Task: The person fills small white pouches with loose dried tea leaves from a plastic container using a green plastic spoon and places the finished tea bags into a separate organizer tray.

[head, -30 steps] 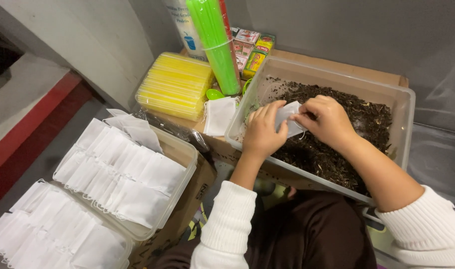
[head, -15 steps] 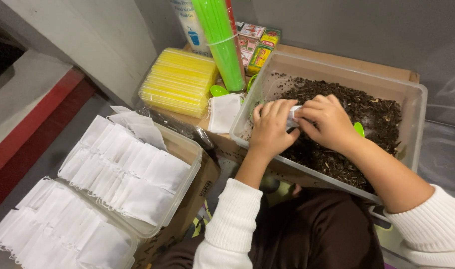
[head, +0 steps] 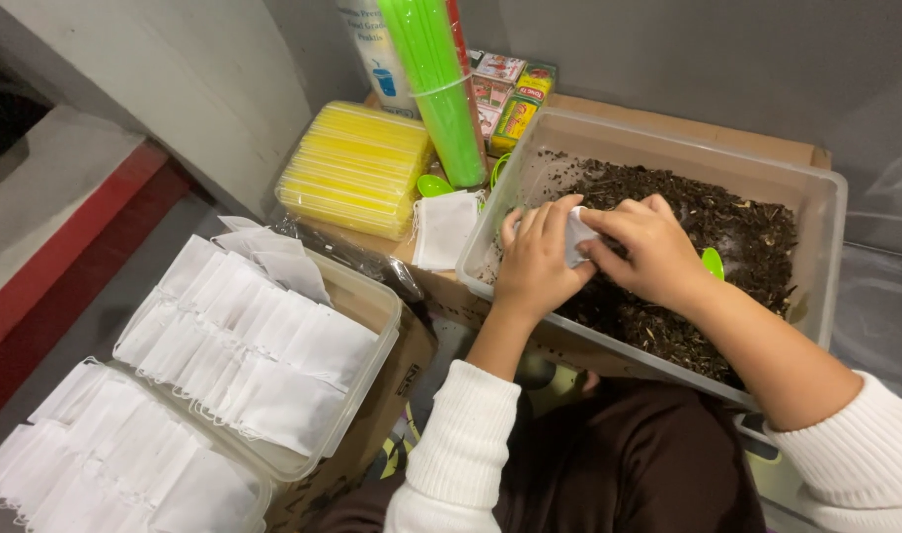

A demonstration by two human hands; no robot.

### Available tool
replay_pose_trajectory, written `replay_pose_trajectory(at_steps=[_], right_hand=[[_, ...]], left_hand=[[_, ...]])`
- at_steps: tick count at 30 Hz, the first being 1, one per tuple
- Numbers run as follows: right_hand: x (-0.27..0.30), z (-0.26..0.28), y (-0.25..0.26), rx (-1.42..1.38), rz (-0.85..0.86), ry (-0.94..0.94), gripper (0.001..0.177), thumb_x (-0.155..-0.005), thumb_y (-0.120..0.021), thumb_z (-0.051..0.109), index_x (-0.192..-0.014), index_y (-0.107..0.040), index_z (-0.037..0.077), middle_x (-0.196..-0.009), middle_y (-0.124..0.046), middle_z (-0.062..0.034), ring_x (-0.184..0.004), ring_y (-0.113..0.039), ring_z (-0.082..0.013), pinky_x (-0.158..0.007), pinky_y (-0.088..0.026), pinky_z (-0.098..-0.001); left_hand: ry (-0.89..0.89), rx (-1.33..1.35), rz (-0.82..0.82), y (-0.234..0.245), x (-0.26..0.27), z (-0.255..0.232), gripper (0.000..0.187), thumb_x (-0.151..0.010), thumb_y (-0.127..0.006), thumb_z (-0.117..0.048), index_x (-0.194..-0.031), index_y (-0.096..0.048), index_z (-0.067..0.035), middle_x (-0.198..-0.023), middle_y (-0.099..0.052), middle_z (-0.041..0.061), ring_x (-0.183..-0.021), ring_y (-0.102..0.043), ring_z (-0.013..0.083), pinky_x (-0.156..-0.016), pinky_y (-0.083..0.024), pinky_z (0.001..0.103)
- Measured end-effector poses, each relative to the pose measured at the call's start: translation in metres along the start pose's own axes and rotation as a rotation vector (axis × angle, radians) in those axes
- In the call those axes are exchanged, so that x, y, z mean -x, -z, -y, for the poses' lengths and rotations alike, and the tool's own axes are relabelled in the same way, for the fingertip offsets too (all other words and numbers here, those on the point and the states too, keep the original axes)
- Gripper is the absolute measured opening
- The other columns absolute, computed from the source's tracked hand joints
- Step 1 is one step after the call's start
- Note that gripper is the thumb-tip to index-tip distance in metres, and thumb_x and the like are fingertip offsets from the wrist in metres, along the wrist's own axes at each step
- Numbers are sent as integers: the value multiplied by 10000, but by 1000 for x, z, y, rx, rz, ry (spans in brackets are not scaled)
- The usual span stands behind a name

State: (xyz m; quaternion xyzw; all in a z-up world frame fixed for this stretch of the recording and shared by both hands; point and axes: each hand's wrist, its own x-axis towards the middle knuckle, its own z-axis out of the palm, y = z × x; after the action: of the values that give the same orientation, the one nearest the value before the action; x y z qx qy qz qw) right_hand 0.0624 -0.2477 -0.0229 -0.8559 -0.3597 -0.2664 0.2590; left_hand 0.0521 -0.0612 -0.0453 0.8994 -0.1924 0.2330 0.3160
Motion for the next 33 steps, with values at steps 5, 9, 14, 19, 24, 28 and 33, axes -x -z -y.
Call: replay_pose_trajectory(at_steps=[5,9,14,19,24,28,33], right_hand=[[-2,1,3,56,48,1,491,-872,-726,86,-1355,-659,139,-878,-716,-16,-919,-672,-221,-841,-415,-363],[-2,0,5,60,31,1,153,-912,-734,158,-1060,-733,197,-875,-710,53,-939,-670,-173,-886,-421,-357],[-6,8,8,-184,36,-3,303,-933,-676,94,-1227,-719,155,-1017,-756,-45,-1040,-699,-288,-923,-489,-439],[-5,12,12,-312,61,-31,605,-893,-621,4,-1492,-562,68,-1053,-742,-196,-1083,-670,-438,-966,-495,-565],[-3,19,14,-401,147,-8,719,-847,-579,-14,-1553,-449,29,-1084,-754,-205,-1064,-672,-465,-960,-507,-594],[-13,18,28,-408,19,30,596,-915,-609,116,-1499,-536,24,-1086,-740,-196,-1040,-688,-425,-946,-519,-571],[-21,22,82,-12,24,-231,233,-1019,-668,151,-1233,-707,68,-1002,-725,-144,-966,-689,-398,-834,-546,-520]], left_hand=[[4,3,-18,28,-1,-21,949,-668,-846,-175,-1503,-395,-134,-1337,-520,81,-1314,-479,304,-1178,-173,710],[24,-50,-60,23,-2,-19,857,-676,-858,-155,-1432,-456,-122,-1333,-524,80,-1307,-477,307,-1167,-134,724],[29,-63,-90,15,-1,-14,733,-704,-814,-185,-1359,-489,-129,-1308,-533,53,-1304,-485,277,-1171,-121,701],[24,-6,-120,22,0,-20,886,-705,-815,-136,-1479,-384,-115,-1371,-503,106,-1328,-463,327,-1158,-106,739],[0,-12,-101,18,1,-14,1050,-641,-867,-106,-1530,-308,-100,-1260,-561,129,-1208,-543,307,-1194,-139,690],[-75,-9,-264,22,6,-15,713,-891,-572,-446,-1475,-394,-76,-1195,-610,115,-1085,-606,270,-1168,-236,642],[-70,-7,-319,27,11,-27,662,-863,-614,-378,-1443,-476,-92,-1119,-651,104,-1058,-650,294,-1145,-333,575]])
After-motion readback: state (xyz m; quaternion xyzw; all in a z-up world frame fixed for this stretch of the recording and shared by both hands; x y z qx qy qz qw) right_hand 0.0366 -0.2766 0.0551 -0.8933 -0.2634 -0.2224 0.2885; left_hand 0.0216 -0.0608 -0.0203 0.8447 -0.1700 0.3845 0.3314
